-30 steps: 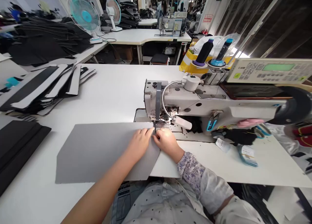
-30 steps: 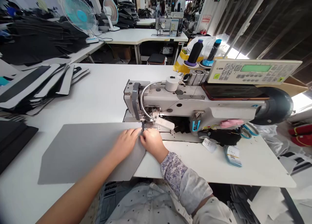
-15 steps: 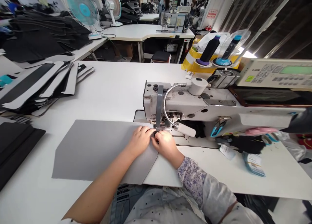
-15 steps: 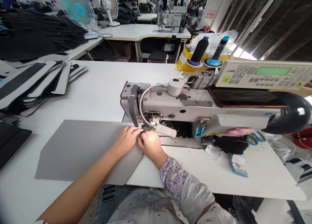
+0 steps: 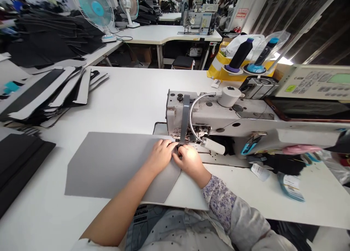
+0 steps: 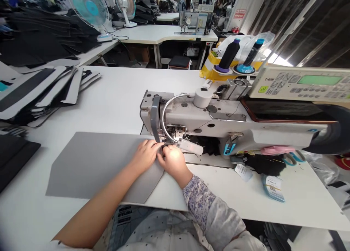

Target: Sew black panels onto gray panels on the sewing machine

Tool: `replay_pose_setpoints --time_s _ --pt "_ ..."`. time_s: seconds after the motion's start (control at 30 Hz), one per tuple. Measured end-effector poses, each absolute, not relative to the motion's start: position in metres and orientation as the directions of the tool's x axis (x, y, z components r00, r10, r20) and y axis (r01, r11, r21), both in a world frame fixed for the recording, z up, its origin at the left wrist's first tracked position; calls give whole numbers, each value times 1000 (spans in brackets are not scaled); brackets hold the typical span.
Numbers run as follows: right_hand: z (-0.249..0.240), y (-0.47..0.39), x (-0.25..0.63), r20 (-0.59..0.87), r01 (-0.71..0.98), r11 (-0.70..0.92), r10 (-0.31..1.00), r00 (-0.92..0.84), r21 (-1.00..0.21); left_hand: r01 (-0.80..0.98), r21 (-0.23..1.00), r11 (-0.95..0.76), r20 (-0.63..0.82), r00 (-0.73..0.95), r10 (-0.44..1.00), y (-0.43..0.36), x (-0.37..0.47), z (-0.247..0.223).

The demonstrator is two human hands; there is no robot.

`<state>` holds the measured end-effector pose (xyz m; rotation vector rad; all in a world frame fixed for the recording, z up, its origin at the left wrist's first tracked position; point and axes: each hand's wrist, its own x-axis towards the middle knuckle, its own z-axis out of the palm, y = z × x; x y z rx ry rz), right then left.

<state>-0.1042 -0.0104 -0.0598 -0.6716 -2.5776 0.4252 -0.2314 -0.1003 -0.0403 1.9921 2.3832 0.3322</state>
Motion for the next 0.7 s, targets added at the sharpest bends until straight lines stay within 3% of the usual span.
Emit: replay_pose_setpoints --time_s 0.13,0.23,0.33,0.4,0.47,0.6,0.7 --pt "-59 -10 -99 346 355 841 502 -793 -407 944 276 180 140 -225 964 -117 -262 -39" --pt "-61 -10 -95 358 327 847 485 -798 -419 867 228 444 147 -481 864 -175 -332 -21" --pt "-62 -10 -92 358 299 856 460 -813 -421 550 -18 835 314 -790 527 -278 -403 10" --pt "-63 -12 -90 354 289 858 451 -820 -425 274 -69 959 393 -876 279 -349 -429 28" --pt "-65 -13 -87 353 275 859 442 -825 -431 107 -90 990 340 -931 132 -403 -437 41" --pt "-74 -11 -84 345 275 852 447 -826 -446 125 -156 980 154 -977 149 -448 -425 53" --pt "-72 -12 -85 328 284 836 464 -823 -470 96 -149 984 186 -975 123 -457 -418 63"
